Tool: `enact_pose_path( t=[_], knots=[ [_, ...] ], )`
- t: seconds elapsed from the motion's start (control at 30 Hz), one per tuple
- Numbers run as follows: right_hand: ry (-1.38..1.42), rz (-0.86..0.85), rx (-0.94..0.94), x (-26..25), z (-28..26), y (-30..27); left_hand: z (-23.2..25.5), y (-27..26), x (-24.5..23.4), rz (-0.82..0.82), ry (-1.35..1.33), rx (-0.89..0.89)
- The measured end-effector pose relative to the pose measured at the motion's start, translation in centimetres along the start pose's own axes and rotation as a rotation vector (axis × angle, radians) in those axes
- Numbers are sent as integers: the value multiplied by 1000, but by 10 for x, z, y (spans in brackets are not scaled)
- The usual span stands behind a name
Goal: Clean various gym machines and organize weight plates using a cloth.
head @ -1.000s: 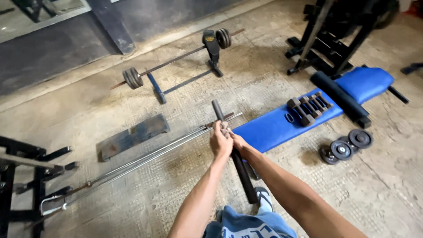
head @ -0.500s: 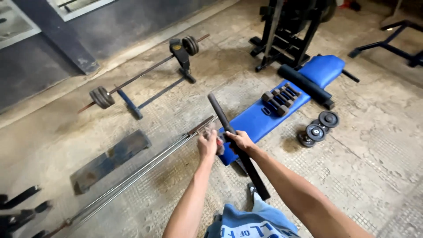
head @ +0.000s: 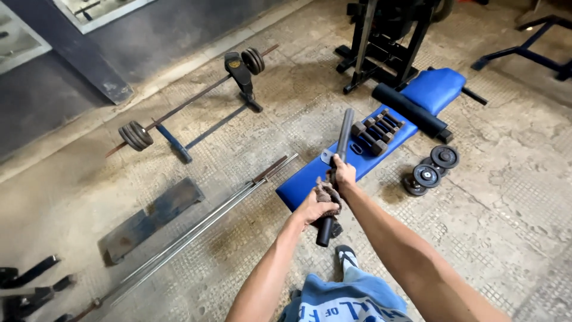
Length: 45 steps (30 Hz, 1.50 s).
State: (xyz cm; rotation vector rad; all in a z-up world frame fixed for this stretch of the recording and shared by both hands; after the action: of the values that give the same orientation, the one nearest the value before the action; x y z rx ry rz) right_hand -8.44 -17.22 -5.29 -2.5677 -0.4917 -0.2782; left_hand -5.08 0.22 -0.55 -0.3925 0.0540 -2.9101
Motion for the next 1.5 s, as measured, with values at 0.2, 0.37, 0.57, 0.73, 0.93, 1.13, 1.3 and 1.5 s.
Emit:
enact_pose_path(
  t=[0.2, 0.37, 0.57, 0.73, 0.93, 1.13, 1.3, 1.5],
  knots=[
    [-122, -8, -85, -8, 24, 43, 59, 16, 29, 408, -265, -346],
    [-80, -110, -47, -24, -11, 66, 43, 42, 47, 325, -214, -301],
    [127, -1, 44, -36, -29, 112, 64, 66, 54, 182, -141, -375],
    [-166, -60, -11, -32, -22, 104, 36, 103, 45, 272, -25, -249],
    [-203, -208, -52, -16, -30, 127, 33, 114, 39, 301, -87, -81],
    [256, -129, 374, -1, -41, 138, 113, 92, 64, 288, 0, -393],
    [11, -121, 68, -11, -11, 141, 29, 123, 26, 142, 99, -199],
    [4, -165, 124, -7, -28, 136, 54, 133, 46, 294, -165, -139]
  ],
)
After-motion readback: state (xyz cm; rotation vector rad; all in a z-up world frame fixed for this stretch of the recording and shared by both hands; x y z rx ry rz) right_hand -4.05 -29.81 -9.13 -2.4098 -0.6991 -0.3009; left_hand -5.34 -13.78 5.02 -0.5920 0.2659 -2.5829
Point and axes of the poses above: each hand's wrist, its own y-axis towards the middle knuckle, its own x-axis out of the palm, z = x × y, the point moved 3 cm from there along y, towards the middle knuckle, and after that the axes turned 1 degree about -z, right-handed, at the moved point
